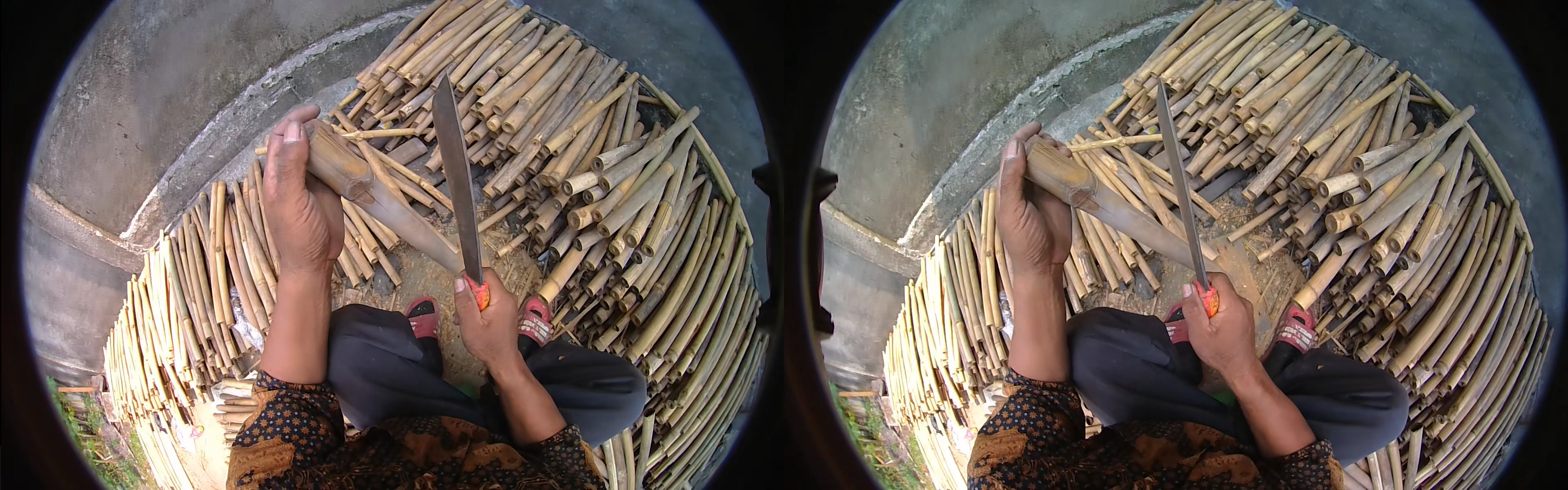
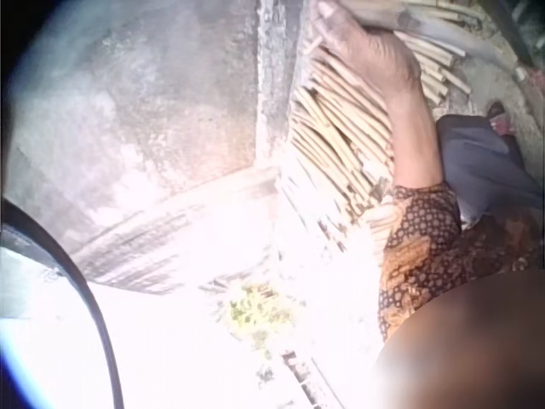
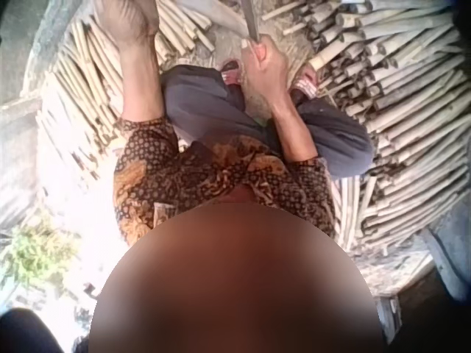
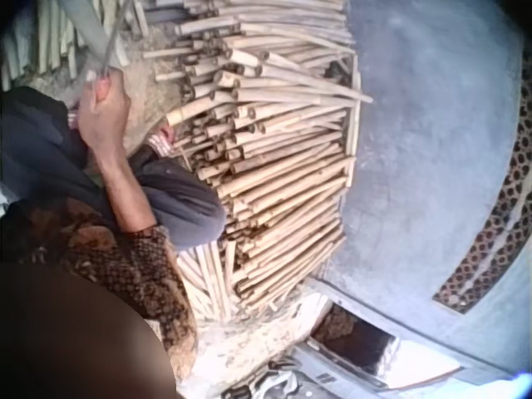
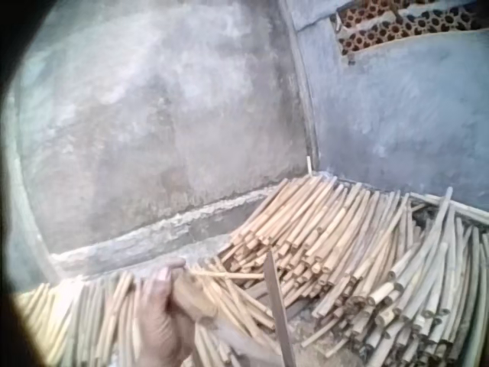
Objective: The person sits cross-legged on the floor and uses a knife to cut bamboo poles into shorter segments. They repeatedly pick up bamboo pieces, cut them, and place the cut pieces into a growing pile on the floor.
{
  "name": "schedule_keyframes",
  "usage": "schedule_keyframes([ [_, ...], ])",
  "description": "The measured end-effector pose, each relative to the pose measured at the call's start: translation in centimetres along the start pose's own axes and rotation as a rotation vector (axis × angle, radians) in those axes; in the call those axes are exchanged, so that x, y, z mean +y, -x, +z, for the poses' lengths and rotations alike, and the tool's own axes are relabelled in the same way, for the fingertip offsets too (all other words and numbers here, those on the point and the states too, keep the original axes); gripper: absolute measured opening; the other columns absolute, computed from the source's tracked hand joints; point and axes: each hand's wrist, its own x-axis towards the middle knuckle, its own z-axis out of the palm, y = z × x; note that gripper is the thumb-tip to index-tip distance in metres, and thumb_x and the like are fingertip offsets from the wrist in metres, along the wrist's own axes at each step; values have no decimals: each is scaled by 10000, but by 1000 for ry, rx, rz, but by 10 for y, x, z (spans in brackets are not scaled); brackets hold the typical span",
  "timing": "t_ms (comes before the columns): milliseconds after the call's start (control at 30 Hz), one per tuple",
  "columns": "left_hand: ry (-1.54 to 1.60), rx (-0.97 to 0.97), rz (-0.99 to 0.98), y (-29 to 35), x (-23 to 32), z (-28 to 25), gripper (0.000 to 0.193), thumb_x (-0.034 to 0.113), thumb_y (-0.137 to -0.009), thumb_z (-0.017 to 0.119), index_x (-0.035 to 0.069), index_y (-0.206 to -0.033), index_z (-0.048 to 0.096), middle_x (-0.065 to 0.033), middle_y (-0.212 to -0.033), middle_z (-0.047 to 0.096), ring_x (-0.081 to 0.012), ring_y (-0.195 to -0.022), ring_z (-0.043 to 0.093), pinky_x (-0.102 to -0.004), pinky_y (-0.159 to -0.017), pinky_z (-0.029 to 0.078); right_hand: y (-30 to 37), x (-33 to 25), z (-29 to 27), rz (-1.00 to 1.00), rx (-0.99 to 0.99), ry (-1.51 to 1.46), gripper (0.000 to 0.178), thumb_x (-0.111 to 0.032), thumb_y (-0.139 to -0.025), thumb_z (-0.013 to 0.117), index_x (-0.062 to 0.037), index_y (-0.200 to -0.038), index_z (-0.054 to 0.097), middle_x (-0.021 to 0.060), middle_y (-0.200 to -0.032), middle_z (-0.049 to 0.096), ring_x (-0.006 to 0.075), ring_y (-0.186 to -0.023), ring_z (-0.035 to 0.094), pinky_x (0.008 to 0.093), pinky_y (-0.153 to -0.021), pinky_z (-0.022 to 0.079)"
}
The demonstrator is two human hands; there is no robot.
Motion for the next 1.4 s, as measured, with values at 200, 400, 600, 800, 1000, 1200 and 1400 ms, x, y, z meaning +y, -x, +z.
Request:
schedule_keyframes([
  [200,-224,-64,97,24,13,27,368,320,-961,779,80,-1168,591,-57,-1056,615,-141,-1034,570,-318,-951,466,32,-69,-20,-238,21,-64,270,-235,-1008,661,33,-1026,633,145,-664,660,234,-598,699,367,-597,528],
  [400,-167,-200,102,71,36,41,254,194,-945,796,48,-1067,628,-84,-1103,651,-161,-1053,613,-323,-965,480,48,-81,-28,-150,-61,81,298,-261,-1021,634,26,-945,607,175,-637,627,341,-590,681,426,-569,501],
  [600,-293,-312,150,95,61,28,201,138,-962,762,24,-1103,675,-104,-1193,625,-158,-1067,626,-305,-927,512,82,-99,-40,-83,-44,-75,302,-263,-1015,637,24,-931,592,187,-645,621,370,-590,667,445,-565,492],
  [800,-307,-333,149,119,71,24,181,123,-960,757,18,-1095,695,-106,-1192,625,-169,-1089,634,-308,-935,519,105,-93,-42,-378,92,-72,304,-256,-1005,652,43,-976,604,194,-691,651,355,-594,671,449,-576,494],
  [1000,-330,-356,178,126,67,24,180,127,-957,762,25,-1088,691,-107,-1182,632,-168,-1087,635,-313,-941,519,97,-86,-42,-16,-44,-9,286,-230,-1006,655,52,-988,610,192,-697,660,302,-605,680,422,-573,496],
  [1200,-310,-316,195,127,64,23,175,112,-961,754,28,-1095,678,-114,-1170,641,-173,-1089,646,-309,-949,520,109,-75,-41,-254,75,-271,249,-216,-1015,653,25,-963,618,104,-627,620,171,-547,630,350,-546,488],
  [1400,-416,-208,272,112,66,19,178,124,-979,734,12,-1102,671,-135,-1216,662,-185,-1099,662,-322,-985,523,88,-37,-27,115,-116,-160,303,-258,-1042,619,19,-917,616,108,-614,638,182,-540,637,376,-545,483],
])
